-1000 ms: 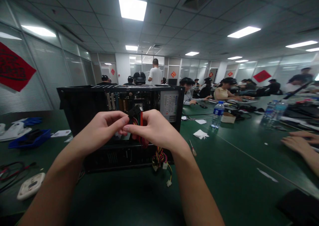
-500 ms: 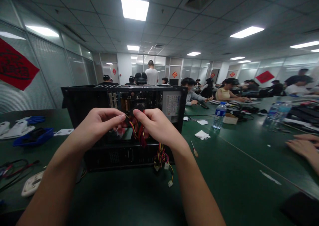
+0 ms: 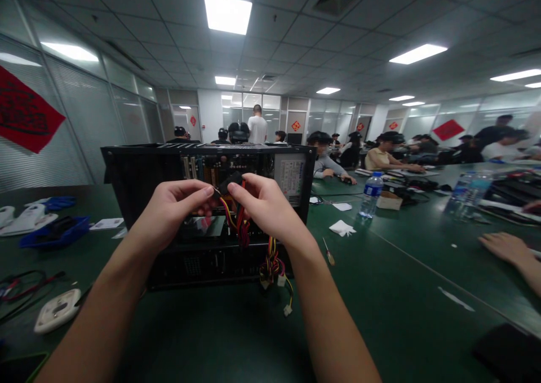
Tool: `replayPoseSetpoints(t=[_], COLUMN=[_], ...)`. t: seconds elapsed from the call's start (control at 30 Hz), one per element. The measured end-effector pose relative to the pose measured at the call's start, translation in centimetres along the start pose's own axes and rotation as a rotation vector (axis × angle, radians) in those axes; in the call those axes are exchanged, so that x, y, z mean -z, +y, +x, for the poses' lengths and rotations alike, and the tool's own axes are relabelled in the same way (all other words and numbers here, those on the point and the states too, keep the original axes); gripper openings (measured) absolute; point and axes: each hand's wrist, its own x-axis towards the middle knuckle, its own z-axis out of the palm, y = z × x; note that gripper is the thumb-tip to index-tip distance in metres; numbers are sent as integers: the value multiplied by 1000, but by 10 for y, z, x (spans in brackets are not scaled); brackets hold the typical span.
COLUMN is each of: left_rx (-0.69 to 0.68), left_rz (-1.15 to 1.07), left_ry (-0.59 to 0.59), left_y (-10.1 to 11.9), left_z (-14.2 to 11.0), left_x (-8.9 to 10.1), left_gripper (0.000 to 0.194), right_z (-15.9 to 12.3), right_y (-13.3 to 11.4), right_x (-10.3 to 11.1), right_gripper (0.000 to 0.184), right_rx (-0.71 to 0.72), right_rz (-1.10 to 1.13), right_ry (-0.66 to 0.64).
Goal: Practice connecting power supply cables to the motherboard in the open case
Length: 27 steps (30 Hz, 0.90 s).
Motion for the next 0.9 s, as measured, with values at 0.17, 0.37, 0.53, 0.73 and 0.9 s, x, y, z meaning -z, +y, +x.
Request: replayPoseSetpoints(t=[0.17,0.37,0.53,0.73,0.9], left_rx=[-2,5,6,52,136], left_rz=[10,-6,-73,-281,-466], left_ry=[67,60,45,15,-22], left_y=[0,1,-1,-10,-10], left_z=[-1,-3,-3,0,0], left_x=[-5,-10,-14,-22,-26], left_gripper=[32,35,34,35,37], right_z=[-5,-5,-6,-5,-5], right_y=[-10,-9,-6,-4,-5], right_x=[6,9,12,12,10], right_gripper=[32,31,31,35,35], right_rx=[12,24,27,42,68], right_rz=[22,55,109,149,178], right_ry=[-70,-48,-34,21,87])
